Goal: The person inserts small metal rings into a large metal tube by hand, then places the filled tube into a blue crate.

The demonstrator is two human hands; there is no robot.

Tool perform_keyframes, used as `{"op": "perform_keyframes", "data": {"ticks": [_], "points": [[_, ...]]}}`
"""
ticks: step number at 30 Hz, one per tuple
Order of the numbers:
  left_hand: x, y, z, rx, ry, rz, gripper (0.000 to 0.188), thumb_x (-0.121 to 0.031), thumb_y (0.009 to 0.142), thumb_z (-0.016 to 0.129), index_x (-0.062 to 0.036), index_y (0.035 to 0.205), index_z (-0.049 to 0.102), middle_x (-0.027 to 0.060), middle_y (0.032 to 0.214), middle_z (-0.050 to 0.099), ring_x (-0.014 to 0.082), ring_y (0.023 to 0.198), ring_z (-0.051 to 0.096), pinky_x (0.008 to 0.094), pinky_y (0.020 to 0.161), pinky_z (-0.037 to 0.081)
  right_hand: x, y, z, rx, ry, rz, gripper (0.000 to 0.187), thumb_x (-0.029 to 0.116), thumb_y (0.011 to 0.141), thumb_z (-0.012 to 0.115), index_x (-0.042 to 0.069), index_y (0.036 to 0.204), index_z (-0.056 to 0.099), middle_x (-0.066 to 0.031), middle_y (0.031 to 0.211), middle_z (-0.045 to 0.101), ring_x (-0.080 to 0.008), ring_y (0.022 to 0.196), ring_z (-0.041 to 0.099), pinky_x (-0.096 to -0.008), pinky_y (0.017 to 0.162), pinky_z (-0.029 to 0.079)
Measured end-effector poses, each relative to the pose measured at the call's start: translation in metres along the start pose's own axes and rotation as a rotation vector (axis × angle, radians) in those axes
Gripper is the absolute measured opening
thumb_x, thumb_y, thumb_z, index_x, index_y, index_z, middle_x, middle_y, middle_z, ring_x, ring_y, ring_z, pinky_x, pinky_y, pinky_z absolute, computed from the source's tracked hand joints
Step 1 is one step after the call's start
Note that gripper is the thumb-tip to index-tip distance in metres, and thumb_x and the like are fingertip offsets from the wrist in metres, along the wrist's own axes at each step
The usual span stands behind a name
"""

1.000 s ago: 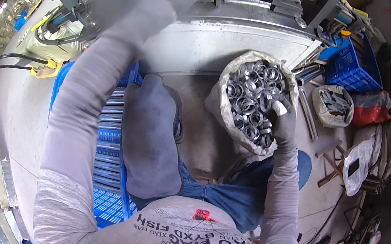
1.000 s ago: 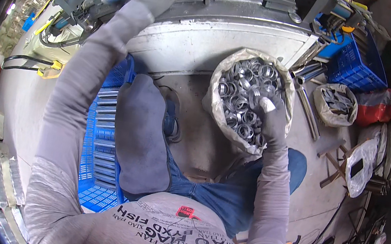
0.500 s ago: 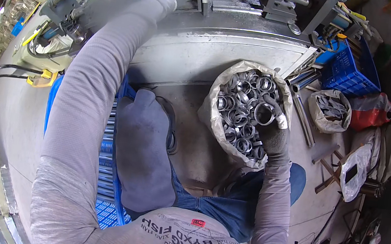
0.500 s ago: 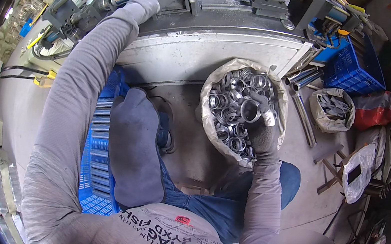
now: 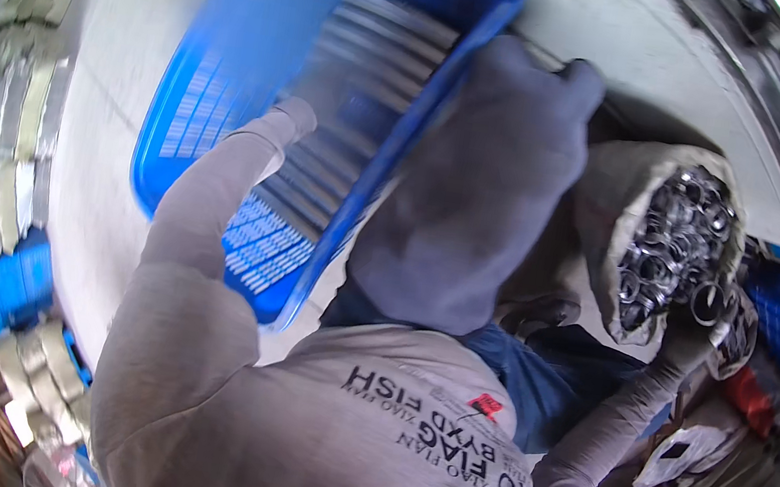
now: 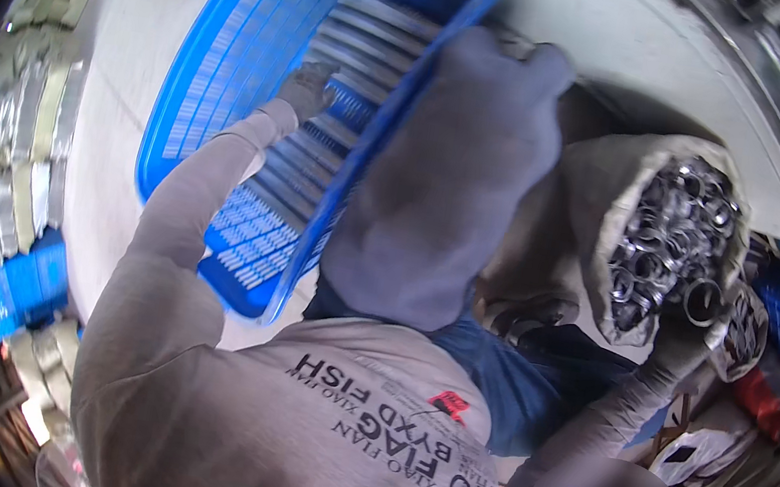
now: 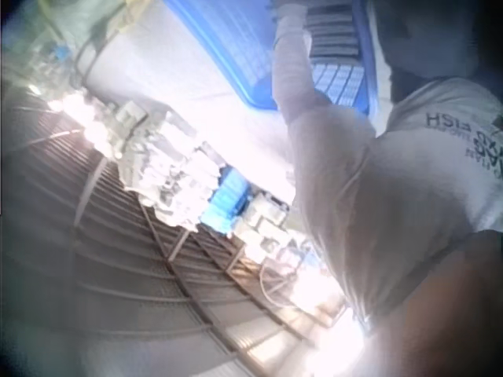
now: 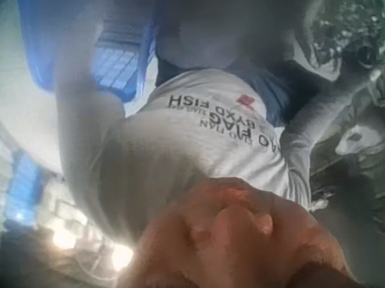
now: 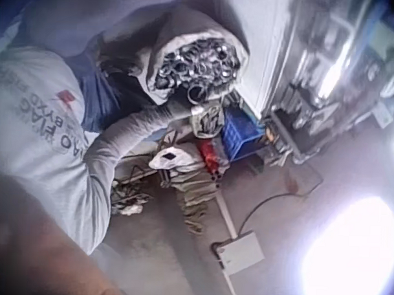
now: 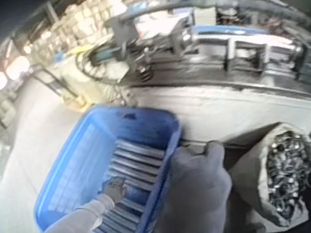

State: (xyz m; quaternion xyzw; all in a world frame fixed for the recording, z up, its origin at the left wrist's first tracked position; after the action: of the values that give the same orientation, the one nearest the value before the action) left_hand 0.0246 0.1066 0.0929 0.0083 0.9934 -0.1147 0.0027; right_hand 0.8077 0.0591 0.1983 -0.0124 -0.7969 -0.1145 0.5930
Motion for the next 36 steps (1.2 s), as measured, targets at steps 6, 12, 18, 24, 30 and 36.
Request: {"op": "perform_keyframes", "data": {"ticks": [6, 12, 18, 24, 30, 36], "points": [[0.040, -0.106, 0.160, 0.360, 0.159, -0.035, 0.050, -0.015, 0.095, 0.056, -0.0111, 0.144, 0.058, 0.0119, 0.149, 0.058, 0.0313, 0.136, 0.057, 0.0474, 0.112, 0.045, 0.008, -0.006, 0.025, 0.081, -0.645, -0.193, 0.081, 0.003, 0.092, 0.076, 0.001, 0.157, 0.027, -0.0161, 0.147, 0.061, -0.0264, 0.132, 0.062, -0.0388, 0.116, 0.046], [-0.002, -0.036, 0.182, 0.203, 0.025, 0.052, 0.039, -0.015, 0.093, 0.058, -0.0157, 0.132, 0.064, 0.0099, 0.136, 0.063, 0.0295, 0.127, 0.059, 0.0495, 0.103, 0.049, 0.039, -0.010, 0.053, -0.052, 0.813, 0.605, 0.062, 0.041, 0.105, 0.059, 0.006, 0.155, 0.046, -0.0136, 0.136, 0.066, -0.0257, 0.120, 0.063, -0.0430, 0.102, 0.052], [-0.035, -0.005, 0.171, 0.394, 0.331, 0.272, 0.045, -0.041, 0.100, 0.058, -0.0204, 0.139, 0.070, 0.0097, 0.143, 0.066, 0.0339, 0.132, 0.062, 0.0570, 0.107, 0.047, 0.109, 0.001, 0.113, 0.073, 0.322, 0.356, 0.054, 0.034, 0.105, 0.060, 0.005, 0.151, 0.053, -0.0097, 0.137, 0.065, -0.0230, 0.118, 0.065, -0.0383, 0.094, 0.058], [0.011, 0.068, 0.022, -0.189, -0.522, -0.030, 0.033, -0.029, 0.085, 0.080, -0.0085, 0.110, 0.070, 0.0183, 0.110, 0.071, 0.0385, 0.096, 0.071, 0.0469, 0.089, 0.054, 0.124, -0.004, 0.157, 0.116, 0.235, 0.181, 0.041, 0.015, 0.097, 0.073, 0.004, 0.135, 0.062, -0.0131, 0.114, 0.074, -0.0231, 0.100, 0.072, -0.0373, 0.086, 0.059], [-0.178, -0.003, -0.271, -0.682, -0.397, 0.669, 0.064, -0.016, 0.078, 0.088, -0.0055, 0.137, 0.063, 0.0164, 0.116, 0.070, 0.0352, 0.104, 0.067, 0.0441, 0.092, 0.053, 0.109, -0.002, 0.171, 0.098, 0.953, 0.529, 0.054, 0.047, 0.110, 0.050, -0.002, 0.129, 0.063, -0.0094, 0.099, 0.071, -0.0150, 0.082, 0.066, -0.0269, 0.073, 0.054], [-0.346, -0.061, -0.291, -0.391, 0.019, 0.806, 0.052, -0.034, 0.075, 0.084, -0.0093, 0.116, 0.065, 0.0117, 0.102, 0.065, 0.0316, 0.104, 0.065, 0.0427, 0.087, 0.051, 0.171, -0.006, 0.198, -0.189, 0.867, 0.439, 0.050, 0.047, 0.109, 0.053, 0.000, 0.111, 0.070, -0.0081, 0.097, 0.070, -0.0154, 0.082, 0.065, -0.0279, 0.075, 0.054]]}}
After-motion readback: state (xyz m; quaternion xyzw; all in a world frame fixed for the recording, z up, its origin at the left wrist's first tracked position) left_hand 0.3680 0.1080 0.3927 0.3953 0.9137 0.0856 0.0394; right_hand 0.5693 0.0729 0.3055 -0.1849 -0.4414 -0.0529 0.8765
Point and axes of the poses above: each hand's wrist, its own y-axis towards the middle knuckle, its own z-axis out of the palm, x = y × z, the point moved 1 cm from there along y, towards the middle knuckle
